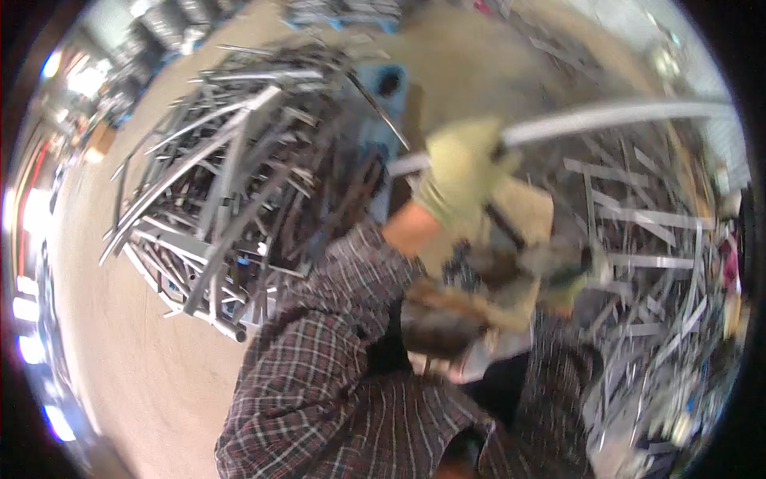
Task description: Cleaning and polishing metal T-joint components using an abrasive pad and a cloth.
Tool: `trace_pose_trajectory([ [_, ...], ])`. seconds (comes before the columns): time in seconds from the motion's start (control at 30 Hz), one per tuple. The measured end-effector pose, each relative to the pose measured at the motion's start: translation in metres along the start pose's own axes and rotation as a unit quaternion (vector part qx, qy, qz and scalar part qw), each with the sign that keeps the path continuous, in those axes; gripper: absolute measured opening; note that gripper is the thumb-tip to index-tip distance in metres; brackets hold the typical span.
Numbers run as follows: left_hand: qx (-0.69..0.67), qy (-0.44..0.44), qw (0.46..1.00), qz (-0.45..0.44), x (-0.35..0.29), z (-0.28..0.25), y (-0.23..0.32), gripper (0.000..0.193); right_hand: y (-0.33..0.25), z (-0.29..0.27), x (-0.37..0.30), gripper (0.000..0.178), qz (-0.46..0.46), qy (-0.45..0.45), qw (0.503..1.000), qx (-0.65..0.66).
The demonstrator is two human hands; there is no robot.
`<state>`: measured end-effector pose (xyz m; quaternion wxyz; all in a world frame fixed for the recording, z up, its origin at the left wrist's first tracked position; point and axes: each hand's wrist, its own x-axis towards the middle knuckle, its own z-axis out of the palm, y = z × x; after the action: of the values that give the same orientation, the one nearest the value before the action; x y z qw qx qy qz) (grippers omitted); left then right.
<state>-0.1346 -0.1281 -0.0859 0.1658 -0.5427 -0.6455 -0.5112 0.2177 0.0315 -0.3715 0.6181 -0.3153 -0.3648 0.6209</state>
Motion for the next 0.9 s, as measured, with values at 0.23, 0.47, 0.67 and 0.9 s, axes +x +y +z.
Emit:
trace_pose_trajectory([
  [0.23,-0.012,0.013,0.997,-0.074,-0.016,0.001,-0.020,0.020,-0.033,0.103,-0.038,0.027,0.091,-0.221,0.958,0.159],
  [0.47,-0.090,-0.010,0.972,-0.219,-0.021,0.016,-0.034,0.023,-0.035,0.052,0.002,0.029,-0.054,0.024,0.996,-0.073],
  [0.67,-0.255,0.081,0.902,-0.338,-0.007,0.032,-0.066,0.020,-0.161,0.120,0.007,0.028,-0.179,0.049,0.974,-0.129],
  [0.9,-0.411,0.137,0.760,-0.485,-0.023,0.026,-0.075,0.019,-0.232,0.223,0.008,0.031,-0.534,-0.016,0.660,-0.528],
])
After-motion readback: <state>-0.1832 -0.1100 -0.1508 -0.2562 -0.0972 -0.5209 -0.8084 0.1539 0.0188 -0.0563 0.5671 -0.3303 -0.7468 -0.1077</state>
